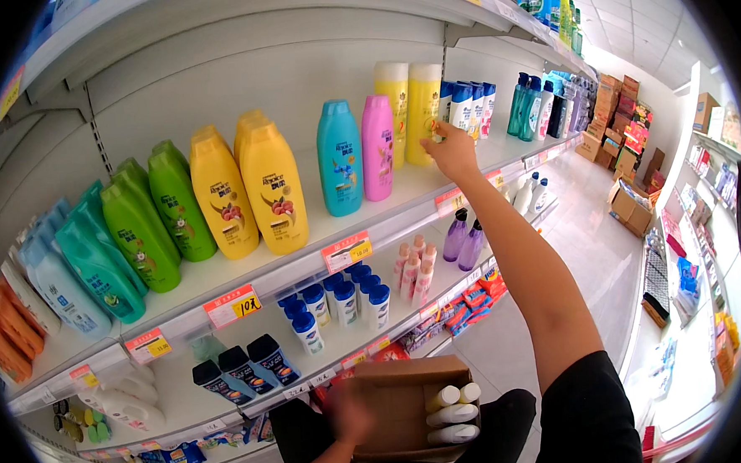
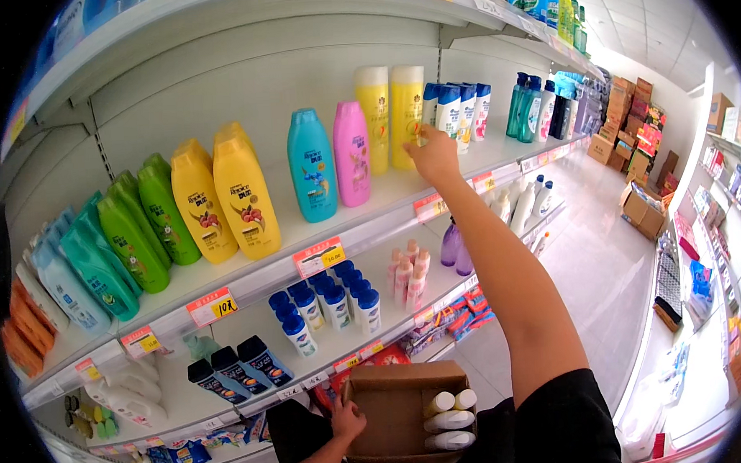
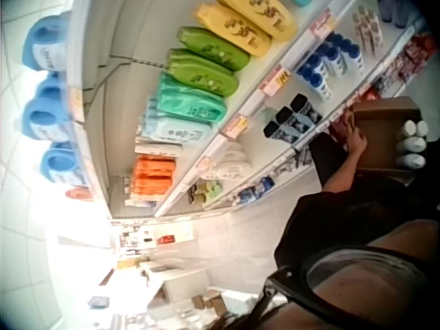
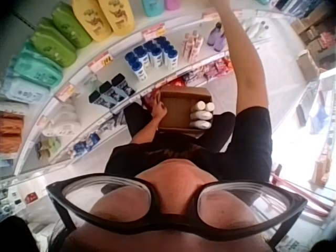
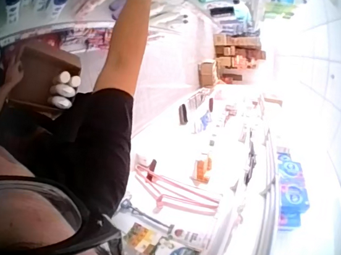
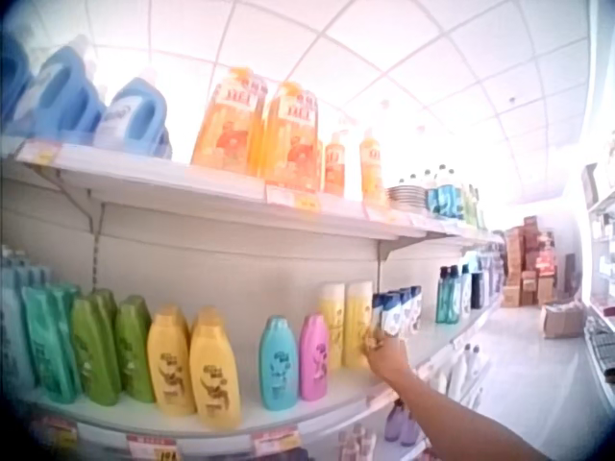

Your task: The person sits on the floor in a store aisle and restocks shelves with various personal care products. They take bottles and tubes from a cardboard box on their lap and place them onto the shelves, organizing them by type and color.

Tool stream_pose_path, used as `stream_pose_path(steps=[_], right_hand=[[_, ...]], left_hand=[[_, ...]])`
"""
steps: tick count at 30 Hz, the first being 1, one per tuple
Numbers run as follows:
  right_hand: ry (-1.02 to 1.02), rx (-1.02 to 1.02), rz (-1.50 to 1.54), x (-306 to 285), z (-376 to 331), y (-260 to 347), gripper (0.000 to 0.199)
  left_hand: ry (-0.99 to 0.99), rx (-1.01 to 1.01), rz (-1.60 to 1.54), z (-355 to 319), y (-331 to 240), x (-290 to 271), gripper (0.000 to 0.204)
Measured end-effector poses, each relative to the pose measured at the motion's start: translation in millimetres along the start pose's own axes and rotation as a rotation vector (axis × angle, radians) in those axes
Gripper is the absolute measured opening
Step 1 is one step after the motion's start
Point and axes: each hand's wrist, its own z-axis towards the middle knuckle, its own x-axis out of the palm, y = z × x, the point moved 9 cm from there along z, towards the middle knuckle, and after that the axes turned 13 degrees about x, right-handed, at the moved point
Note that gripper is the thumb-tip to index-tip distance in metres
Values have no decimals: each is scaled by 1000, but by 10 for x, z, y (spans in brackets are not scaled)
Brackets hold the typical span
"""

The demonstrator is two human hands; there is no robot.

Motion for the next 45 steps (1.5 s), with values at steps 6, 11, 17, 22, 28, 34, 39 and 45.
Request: stream_pose_path(steps=[6,11,17,22,28,34,39,45], right_hand=[[-404,13,507,-819,-1146,-403,29],[-15,531,25,-396,-2800,-2558,23],[390,564,-408,-400,-4934,-3512,51],[394,877,-254,-499,-5430,-3722,59],[678,518,-503,-88,-4954,-3027,69],[811,496,-597,224,-5178,-3218,71],[717,484,-468,153,-5115,-3162,69],[493,677,117,-504,-4120,-2455,66]], left_hand=[[-60,76,15,68,64,-8,22],[-104,128,45,114,84,-22,22],[-80,99,56,91,122,-43,24],[-42,97,60,99,42,-16,24],[-16,36,53,114,137,-45,23],[-18,52,105,63,51,-3,23],[-74,88,93,22,105,-23,23],[-29,22,78,17,84,10,22]])
